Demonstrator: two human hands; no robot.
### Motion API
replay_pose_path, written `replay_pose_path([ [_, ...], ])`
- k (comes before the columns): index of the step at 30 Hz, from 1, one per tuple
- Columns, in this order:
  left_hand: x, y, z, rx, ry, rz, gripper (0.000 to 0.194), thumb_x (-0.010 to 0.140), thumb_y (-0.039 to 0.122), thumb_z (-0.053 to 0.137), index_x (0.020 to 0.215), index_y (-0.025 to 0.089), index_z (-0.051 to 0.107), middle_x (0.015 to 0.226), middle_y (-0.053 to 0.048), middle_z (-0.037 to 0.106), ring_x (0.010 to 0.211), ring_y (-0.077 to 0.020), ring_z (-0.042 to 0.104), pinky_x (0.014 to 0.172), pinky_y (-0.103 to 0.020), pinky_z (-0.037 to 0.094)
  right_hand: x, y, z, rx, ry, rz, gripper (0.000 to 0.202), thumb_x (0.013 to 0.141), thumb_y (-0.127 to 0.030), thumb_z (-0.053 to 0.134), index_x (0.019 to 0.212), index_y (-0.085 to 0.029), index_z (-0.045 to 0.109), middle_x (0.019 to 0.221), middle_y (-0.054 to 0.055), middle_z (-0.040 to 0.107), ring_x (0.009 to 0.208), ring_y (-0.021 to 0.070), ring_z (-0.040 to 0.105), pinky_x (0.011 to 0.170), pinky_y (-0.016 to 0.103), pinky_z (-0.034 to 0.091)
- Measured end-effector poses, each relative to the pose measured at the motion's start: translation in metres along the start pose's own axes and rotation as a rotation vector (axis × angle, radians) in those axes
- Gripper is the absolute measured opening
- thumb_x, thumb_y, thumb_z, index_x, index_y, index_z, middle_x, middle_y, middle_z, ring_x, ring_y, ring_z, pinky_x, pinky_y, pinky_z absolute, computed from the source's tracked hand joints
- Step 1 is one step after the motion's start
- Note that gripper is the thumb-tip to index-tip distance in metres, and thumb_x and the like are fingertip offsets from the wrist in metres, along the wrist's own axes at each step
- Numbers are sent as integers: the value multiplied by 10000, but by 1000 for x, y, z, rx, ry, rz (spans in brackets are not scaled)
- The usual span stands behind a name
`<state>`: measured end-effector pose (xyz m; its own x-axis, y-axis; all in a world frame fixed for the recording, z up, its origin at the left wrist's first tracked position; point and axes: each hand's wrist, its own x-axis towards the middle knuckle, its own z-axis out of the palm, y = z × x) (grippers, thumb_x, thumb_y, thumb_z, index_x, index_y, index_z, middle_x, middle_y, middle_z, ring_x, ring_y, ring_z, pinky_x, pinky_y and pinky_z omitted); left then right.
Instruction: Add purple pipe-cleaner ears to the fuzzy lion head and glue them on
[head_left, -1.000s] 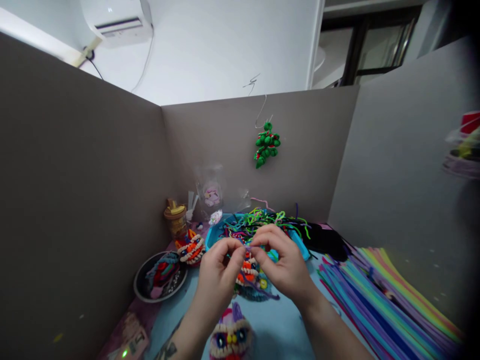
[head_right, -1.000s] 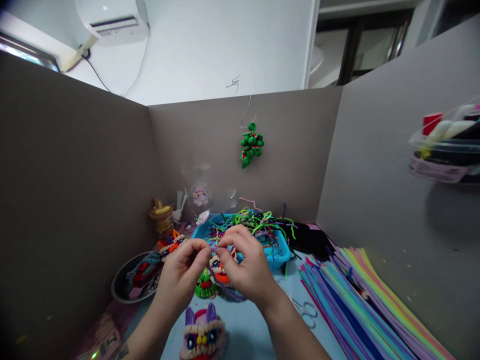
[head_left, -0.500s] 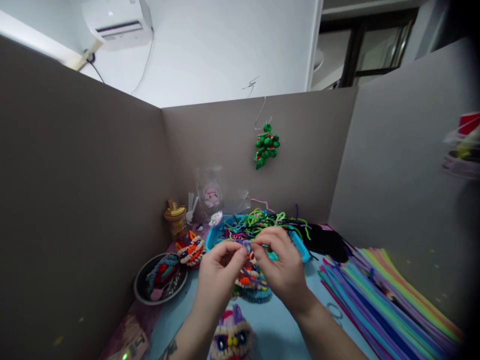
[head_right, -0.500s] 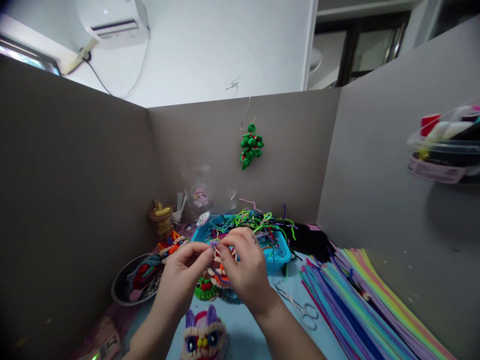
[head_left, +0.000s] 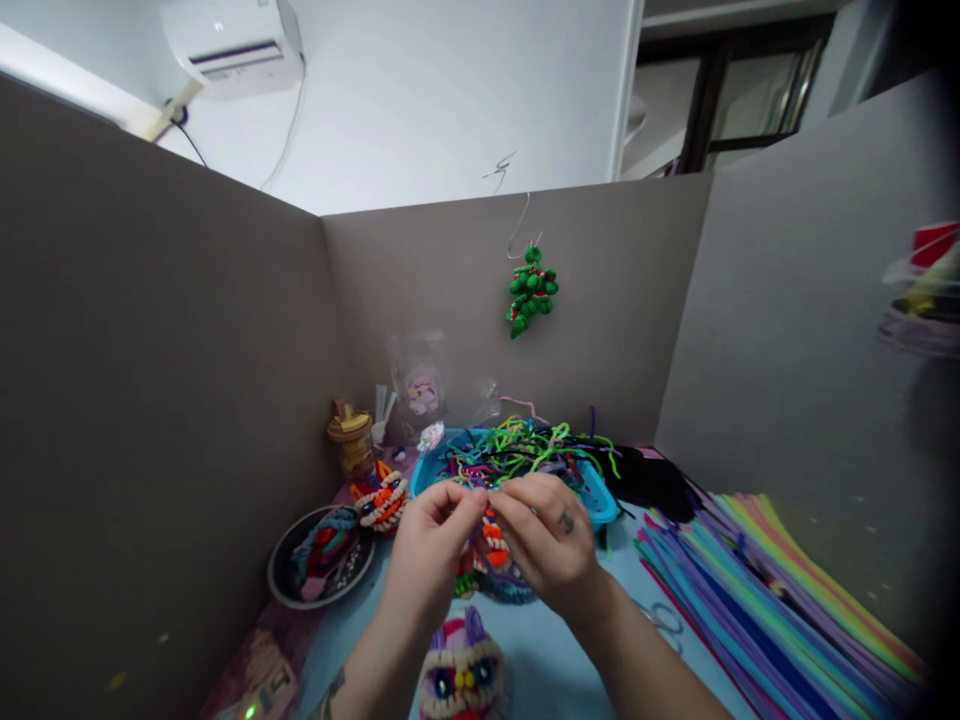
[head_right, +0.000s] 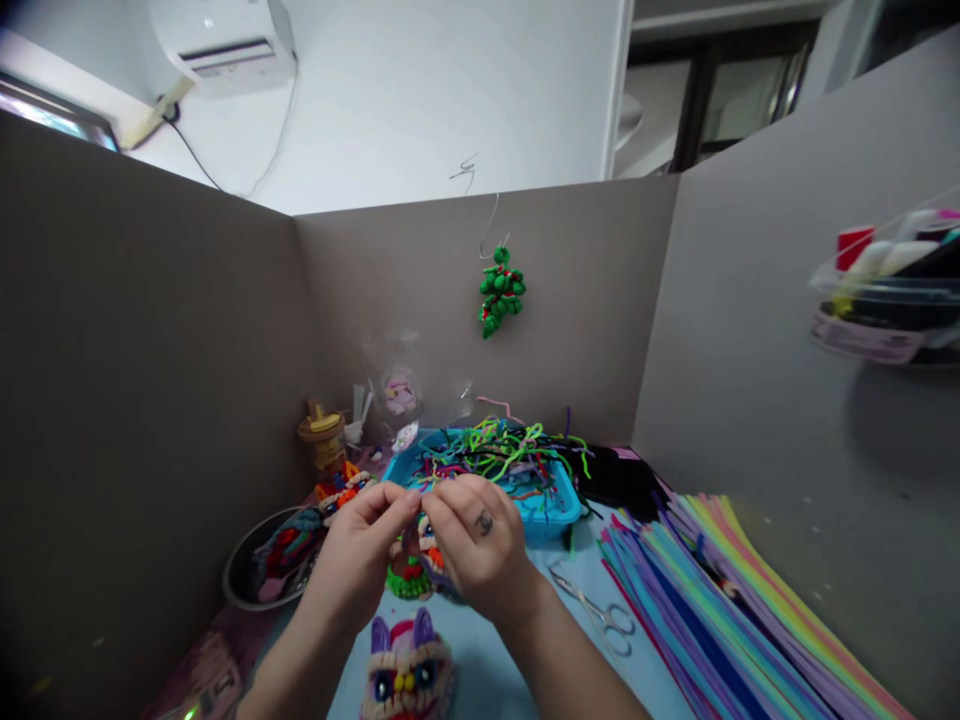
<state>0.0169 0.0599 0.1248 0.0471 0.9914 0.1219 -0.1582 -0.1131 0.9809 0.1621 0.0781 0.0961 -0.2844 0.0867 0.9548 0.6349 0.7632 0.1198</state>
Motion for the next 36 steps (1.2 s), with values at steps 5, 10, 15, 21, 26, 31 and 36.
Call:
replay_pose_path([
  [5,4,-2,-2,-4,16,9,277,720,388,681,639,155,555,454,71,475,380,-42,346,383,-160,253,0,1,0,27,-21,-1,307,843,-58,544,1133,-146,592,966,113,629,921,241,542,804,404,497],
  [10,4,0,-4,73,41,131,238,723,354,670,642,150,577,493,65,479,443,-56,389,437,-166,299,12,-1,-2,226,-23,231,196,855,-168,579,1049,-181,604,984,95,572,930,227,533,819,396,475],
  [15,1,2,-5,190,36,281,210,770,327,636,659,150,611,564,42,516,526,-80,439,508,-187,353,21,-5,-3,464,-126,496,61,866,-175,554,825,-194,595,872,45,575,847,183,554,735,316,466],
  [21,2,0,-5,276,66,365,162,769,292,652,675,160,661,623,13,589,596,-110,509,567,-206,402,24,-5,-1,588,-125,679,134,850,-155,557,721,-192,565,796,21,565,769,156,551,647,263,443],
  [26,3,-1,0,150,60,239,150,726,305,691,742,156,685,676,-20,679,629,-146,604,582,-228,471,24,-4,-1,518,-28,651,147,845,-130,563,712,-191,578,786,16,562,747,146,542,624,254,432],
  [31,3,0,1,24,43,122,213,663,327,759,735,140,686,669,-28,691,635,-145,631,550,-210,490,19,-2,0,357,56,499,117,855,-105,571,787,-192,611,831,31,570,788,159,551,680,287,460],
  [36,3,2,-1,-124,-31,-24,290,621,372,810,718,129,686,625,-3,658,512,-80,568,489,-176,479,13,2,-1,195,78,241,153,860,-71,571,933,-193,627,882,61,596,827,186,555,737,343,484],
])
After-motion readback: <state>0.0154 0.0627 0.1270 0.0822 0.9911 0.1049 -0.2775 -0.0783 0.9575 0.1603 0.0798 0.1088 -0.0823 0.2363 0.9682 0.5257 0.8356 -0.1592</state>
